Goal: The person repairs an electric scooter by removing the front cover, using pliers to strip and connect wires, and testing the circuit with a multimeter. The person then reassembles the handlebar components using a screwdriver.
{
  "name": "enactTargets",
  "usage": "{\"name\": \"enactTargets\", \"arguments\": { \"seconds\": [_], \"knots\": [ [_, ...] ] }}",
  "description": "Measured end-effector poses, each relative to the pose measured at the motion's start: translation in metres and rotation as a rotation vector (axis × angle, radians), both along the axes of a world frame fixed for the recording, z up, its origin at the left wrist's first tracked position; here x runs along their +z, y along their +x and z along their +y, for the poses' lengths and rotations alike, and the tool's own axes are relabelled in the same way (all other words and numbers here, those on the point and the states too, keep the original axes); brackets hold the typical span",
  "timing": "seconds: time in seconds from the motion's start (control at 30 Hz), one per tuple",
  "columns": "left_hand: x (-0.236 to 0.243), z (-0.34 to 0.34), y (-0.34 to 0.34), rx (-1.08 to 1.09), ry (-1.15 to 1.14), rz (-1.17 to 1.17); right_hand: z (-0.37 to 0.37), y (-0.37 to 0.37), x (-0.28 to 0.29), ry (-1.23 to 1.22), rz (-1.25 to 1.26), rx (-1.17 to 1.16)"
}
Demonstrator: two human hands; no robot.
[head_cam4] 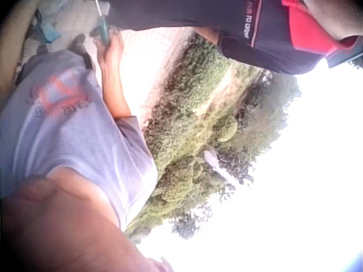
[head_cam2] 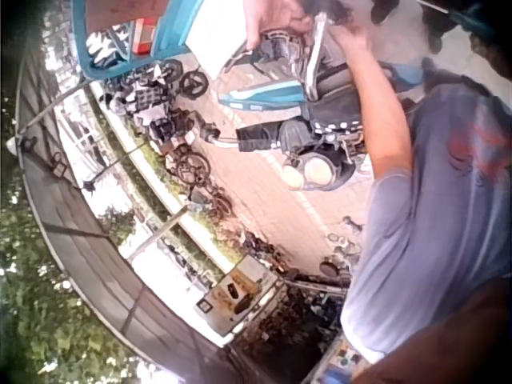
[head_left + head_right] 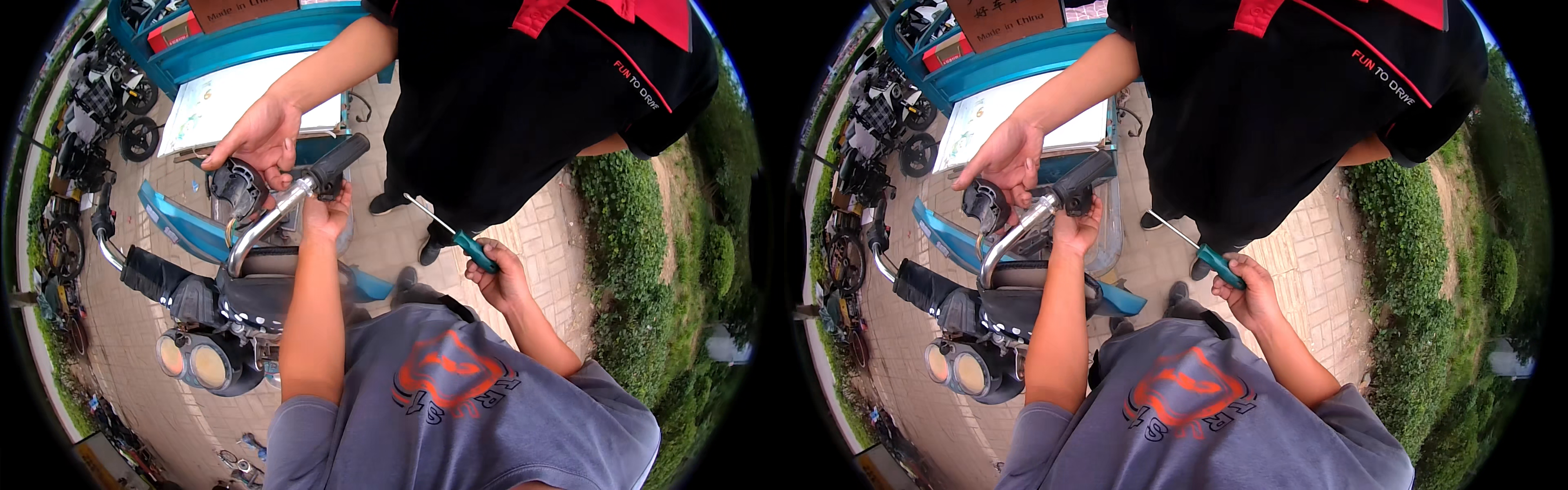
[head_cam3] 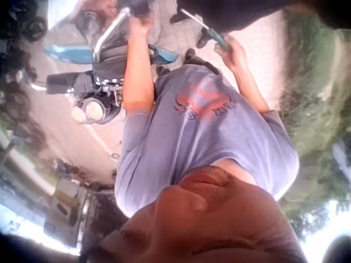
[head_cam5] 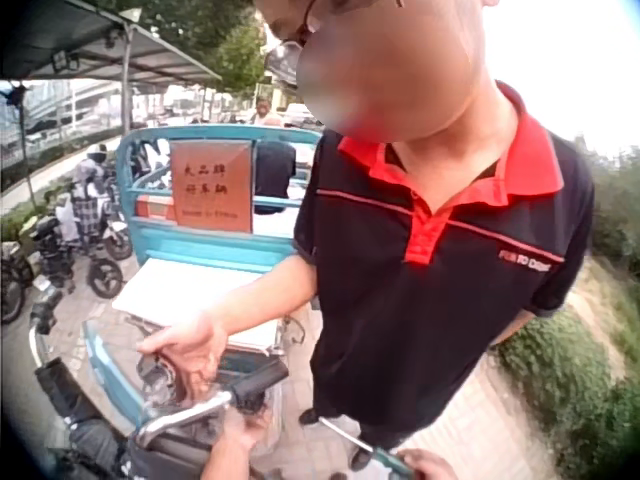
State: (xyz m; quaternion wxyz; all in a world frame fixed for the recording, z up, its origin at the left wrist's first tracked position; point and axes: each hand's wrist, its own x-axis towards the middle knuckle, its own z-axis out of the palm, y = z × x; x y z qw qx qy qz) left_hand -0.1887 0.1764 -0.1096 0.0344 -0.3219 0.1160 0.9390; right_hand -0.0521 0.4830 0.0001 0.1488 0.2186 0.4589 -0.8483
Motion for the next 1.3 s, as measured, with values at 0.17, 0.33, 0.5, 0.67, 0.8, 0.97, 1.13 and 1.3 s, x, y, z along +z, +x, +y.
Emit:
{"name": "enactTargets", "arguments": {
  "seconds": [0.17, 0.33, 0.5, 0.67, 0.8, 0.97, 1.13, 1.3],
  "knots": [
    [-0.051, -0.006, -0.032, 0.293, -0.113, -0.381, 0.015, -0.034, -0.020, -0.020, -0.063, 0.095],
    [-0.105, -0.006, -0.069, 0.416, -0.132, -0.573, 0.023, -0.036, -0.047, -0.028, -0.154, 0.092],
    [-0.172, -0.027, -0.080, 0.344, -0.281, -0.692, 0.049, -0.034, -0.081, 0.374, -0.035, 0.019],
    [-0.258, -0.049, -0.078, 0.360, -0.323, -0.879, 0.066, -0.012, -0.104, 0.450, -0.057, -0.140],
    [-0.330, -0.036, -0.062, 0.411, -0.307, -0.921, 0.077, 0.032, -0.152, 0.348, -0.217, -0.217],
    [-0.392, -0.006, -0.067, 0.525, -0.304, -1.041, 0.108, 0.082, -0.186, 0.382, -0.295, -0.242],
    [-0.444, -0.013, -0.042, -0.891, -1.594, -1.104, 0.146, 0.106, -0.221, 0.440, -0.361, -0.338],
    [-0.463, -0.018, -0.030, -1.282, -1.858, -1.080, 0.158, 0.110, -0.244, 0.469, -0.301, -0.367]
  ]
}}
